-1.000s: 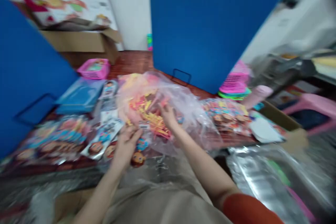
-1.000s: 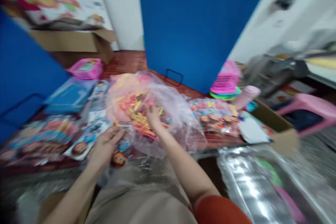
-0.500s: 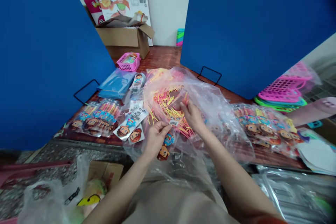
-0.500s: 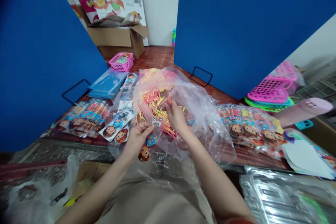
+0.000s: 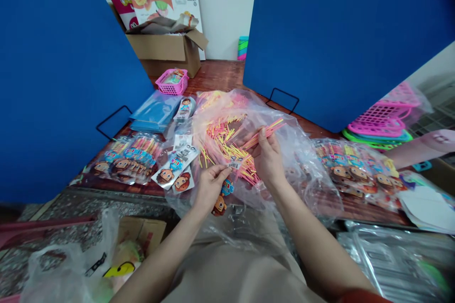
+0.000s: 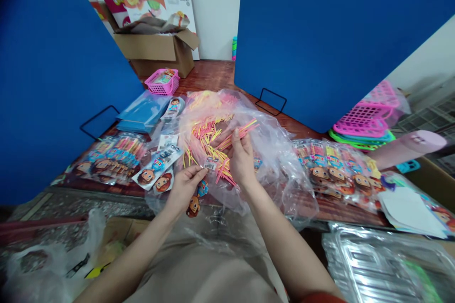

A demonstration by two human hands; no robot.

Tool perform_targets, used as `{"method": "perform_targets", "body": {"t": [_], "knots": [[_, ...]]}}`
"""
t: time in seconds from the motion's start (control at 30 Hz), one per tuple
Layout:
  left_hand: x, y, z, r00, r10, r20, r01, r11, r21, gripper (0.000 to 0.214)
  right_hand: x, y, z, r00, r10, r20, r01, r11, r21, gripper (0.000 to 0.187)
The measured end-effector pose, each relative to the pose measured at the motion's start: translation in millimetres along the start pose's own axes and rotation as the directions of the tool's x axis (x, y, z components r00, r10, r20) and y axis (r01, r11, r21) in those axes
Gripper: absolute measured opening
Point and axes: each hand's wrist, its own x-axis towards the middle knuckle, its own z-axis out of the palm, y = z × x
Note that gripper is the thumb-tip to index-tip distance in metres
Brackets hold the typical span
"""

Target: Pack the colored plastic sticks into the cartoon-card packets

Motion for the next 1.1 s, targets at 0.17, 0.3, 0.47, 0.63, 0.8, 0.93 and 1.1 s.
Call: {"method": "perform_targets", "body": {"t": [0.17,0.3,0.47,0.63,0.8,0.93,1.1], "knots": [[1,-1,-0.9,1.0,0.019,0.005,-0.019,1.0,0.002,0.038,-12,8,5,0.999,-0.01,0.031,0.016,0.985,-0.17,0.029],[2,-4,-2.0,0.998,0.058,-0.015,-0.058,0.998,-0.001,0.033,-18,9,4,0.996,-0.012,0.086,0.032,0.972,-0.234,0.032],[4,-6,-2.4,0.994,0.099,-0.035,-0.101,0.993,-0.056,0.029,-21,4,2,0.984,0.06,0.169,-0.003,0.949,-0.316,0.035],[4,-5,-1.7,0.997,0.072,-0.008,-0.072,0.989,-0.126,0.029,-19,1,1,0.964,0.111,0.241,-0.028,0.946,-0.324,0.032],[4,-7,-2.1,0.998,0.062,-0.011,-0.063,0.988,-0.142,0.028,-15,-2,1,0.985,0.055,0.166,-0.003,0.954,-0.3,0.035],[4,-6,-3.1,0.998,0.067,-0.016,-0.069,0.981,-0.184,0.028,-20,0,-1,0.969,0.024,0.246,0.082,0.907,-0.413,0.032],[1,1,-5.0,1.0,0.007,0.008,-0.005,0.97,-0.244,0.033,-28,3,-5,0.956,-0.06,0.287,0.207,0.832,-0.515,0.028]]}}
